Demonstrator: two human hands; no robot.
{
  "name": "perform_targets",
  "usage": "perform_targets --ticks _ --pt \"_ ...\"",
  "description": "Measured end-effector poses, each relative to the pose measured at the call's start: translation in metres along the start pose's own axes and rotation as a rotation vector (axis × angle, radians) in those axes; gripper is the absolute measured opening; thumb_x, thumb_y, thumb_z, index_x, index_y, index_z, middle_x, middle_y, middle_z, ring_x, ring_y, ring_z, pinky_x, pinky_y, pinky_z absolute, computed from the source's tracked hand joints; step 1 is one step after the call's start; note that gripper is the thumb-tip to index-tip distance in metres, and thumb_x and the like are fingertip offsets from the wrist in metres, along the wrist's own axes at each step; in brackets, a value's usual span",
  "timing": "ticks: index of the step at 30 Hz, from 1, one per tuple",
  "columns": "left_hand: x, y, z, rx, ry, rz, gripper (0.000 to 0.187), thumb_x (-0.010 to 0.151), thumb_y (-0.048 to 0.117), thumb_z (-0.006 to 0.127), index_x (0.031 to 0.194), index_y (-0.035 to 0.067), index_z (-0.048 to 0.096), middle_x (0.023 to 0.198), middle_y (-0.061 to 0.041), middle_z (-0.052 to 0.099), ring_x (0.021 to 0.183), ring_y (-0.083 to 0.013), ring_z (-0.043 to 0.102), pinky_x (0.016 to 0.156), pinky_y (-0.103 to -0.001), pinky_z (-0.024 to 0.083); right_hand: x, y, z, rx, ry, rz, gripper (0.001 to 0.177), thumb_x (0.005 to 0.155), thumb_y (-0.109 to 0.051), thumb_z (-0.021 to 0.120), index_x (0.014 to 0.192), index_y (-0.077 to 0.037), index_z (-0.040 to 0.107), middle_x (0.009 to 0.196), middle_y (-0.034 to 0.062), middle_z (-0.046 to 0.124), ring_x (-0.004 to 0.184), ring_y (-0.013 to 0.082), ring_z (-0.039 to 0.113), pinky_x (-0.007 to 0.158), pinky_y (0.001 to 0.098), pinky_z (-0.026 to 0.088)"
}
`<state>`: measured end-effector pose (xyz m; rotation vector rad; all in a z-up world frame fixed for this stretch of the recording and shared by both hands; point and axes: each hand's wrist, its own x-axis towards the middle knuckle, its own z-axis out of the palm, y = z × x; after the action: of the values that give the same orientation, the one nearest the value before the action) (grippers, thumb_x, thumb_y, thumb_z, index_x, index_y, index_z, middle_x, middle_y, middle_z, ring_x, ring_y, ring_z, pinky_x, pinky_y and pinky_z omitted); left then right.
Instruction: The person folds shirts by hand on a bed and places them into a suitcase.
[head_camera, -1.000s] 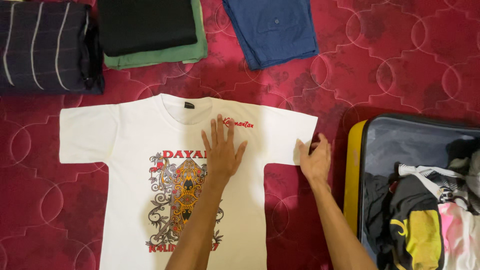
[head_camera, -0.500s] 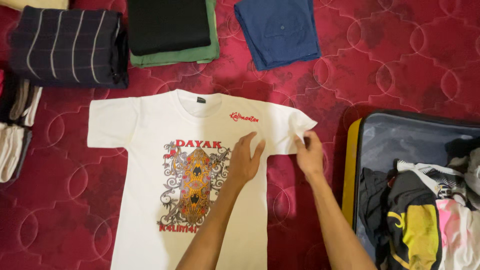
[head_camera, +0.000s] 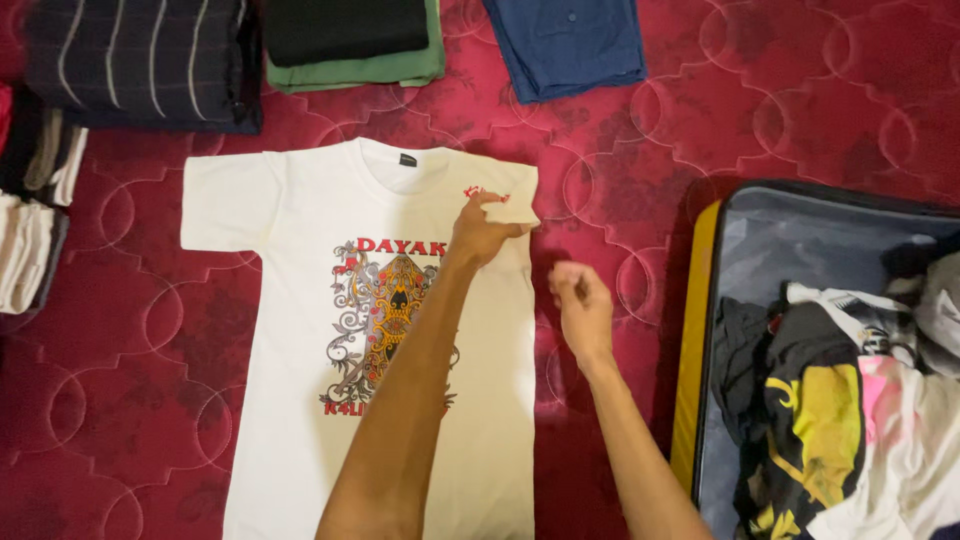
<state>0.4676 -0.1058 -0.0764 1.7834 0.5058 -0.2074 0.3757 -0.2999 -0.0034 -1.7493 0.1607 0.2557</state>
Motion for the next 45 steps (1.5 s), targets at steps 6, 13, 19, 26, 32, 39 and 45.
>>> perform_targets --ticks 6,13,19,26,32,39,45 --pt "-0.024 0.012 -0.018 0.336 0.062 0.113 0.08 0.07 0.022 0.085 0.14 0.005 0.051 0.112 -0.025 0.071 0.107 -0.0402 0.068 0.092 -0.046 0.053 -0.065 0.05 -0.005 -0.372 -0.036 0.421 0.027 0.098 -0.029 0.066 0.117 -0.011 0.073 0.107 0.0054 0.076 0.1 0.0181 0.07 0.092 0.0333 0.052" --pt "-0.041 0.039 -0.032 0.42 0.264 0.127 0.038 0.102 0.041 0.055 0.12 0.009 0.068 0.098 -0.026 0.072 0.094 -0.0469 0.069 0.085 -0.054 0.052 -0.088 0.056 0.022 -0.477 0.082 0.431 0.036 0.088 -0.035 0.075 0.108 -0.006 0.072 0.092 0.0145 0.079 0.083 0.0248 0.076 0.078 0.0376 0.058" --pt "-0.025 0.062 -0.052 0.191 0.27 0.252 0.04 0.108 0.038 0.045 0.118 0.007 0.068 0.096 -0.026 0.072 0.093 -0.0491 0.066 0.081 -0.056 0.049 -0.099 0.028 0.046 -0.654 0.138 0.202 0.021 0.09 -0.022 0.072 0.104 -0.006 0.072 0.096 0.0168 0.073 0.087 0.0293 0.072 0.08 0.041 0.056" --pt "-0.019 0.072 -0.098 0.044 0.134 0.326 0.042 0.106 0.036 0.043 0.129 0.009 0.064 0.091 -0.024 0.072 0.086 -0.0425 0.07 0.078 -0.051 0.052 -0.12 -0.021 0.107 -0.54 0.029 0.107 0.039 0.093 -0.014 0.061 0.131 -0.008 0.062 0.111 0.0204 0.069 0.09 0.0379 0.071 0.084 0.0456 0.056" --pt "-0.058 0.043 -0.111 0.236 -0.009 0.506 0.043 0.11 0.033 0.045 0.138 0.004 0.06 0.118 -0.028 0.069 0.109 -0.047 0.065 0.092 -0.051 0.05 -0.115 -0.003 0.152 -0.688 0.01 -0.098 0.046 0.094 -0.015 0.06 0.139 -0.008 0.056 0.12 0.0226 0.065 0.101 0.0417 0.067 0.088 0.049 0.054" --pt "-0.058 0.033 -0.114 0.071 0.048 0.397 0.05 0.11 0.036 0.042 0.143 0.0 0.055 0.119 -0.031 0.069 0.115 -0.0445 0.066 0.099 -0.048 0.049 -0.116 -0.02 0.168 -0.676 -0.003 0.055 0.044 0.096 -0.015 0.054 0.14 -0.014 0.059 0.116 0.0192 0.065 0.093 0.0401 0.068 0.086 0.0481 0.055" --pt "-0.024 0.046 -0.162 -0.066 0.14 0.263 0.051 0.111 0.039 0.039 0.129 -0.002 0.062 0.106 -0.024 0.073 0.1 -0.0348 0.07 0.092 -0.043 0.05 -0.121 -0.031 0.179 -0.653 -0.035 0.182 0.044 0.098 -0.015 0.051 0.142 -0.015 0.057 0.109 0.0184 0.066 0.092 0.0366 0.07 0.087 0.0454 0.056"
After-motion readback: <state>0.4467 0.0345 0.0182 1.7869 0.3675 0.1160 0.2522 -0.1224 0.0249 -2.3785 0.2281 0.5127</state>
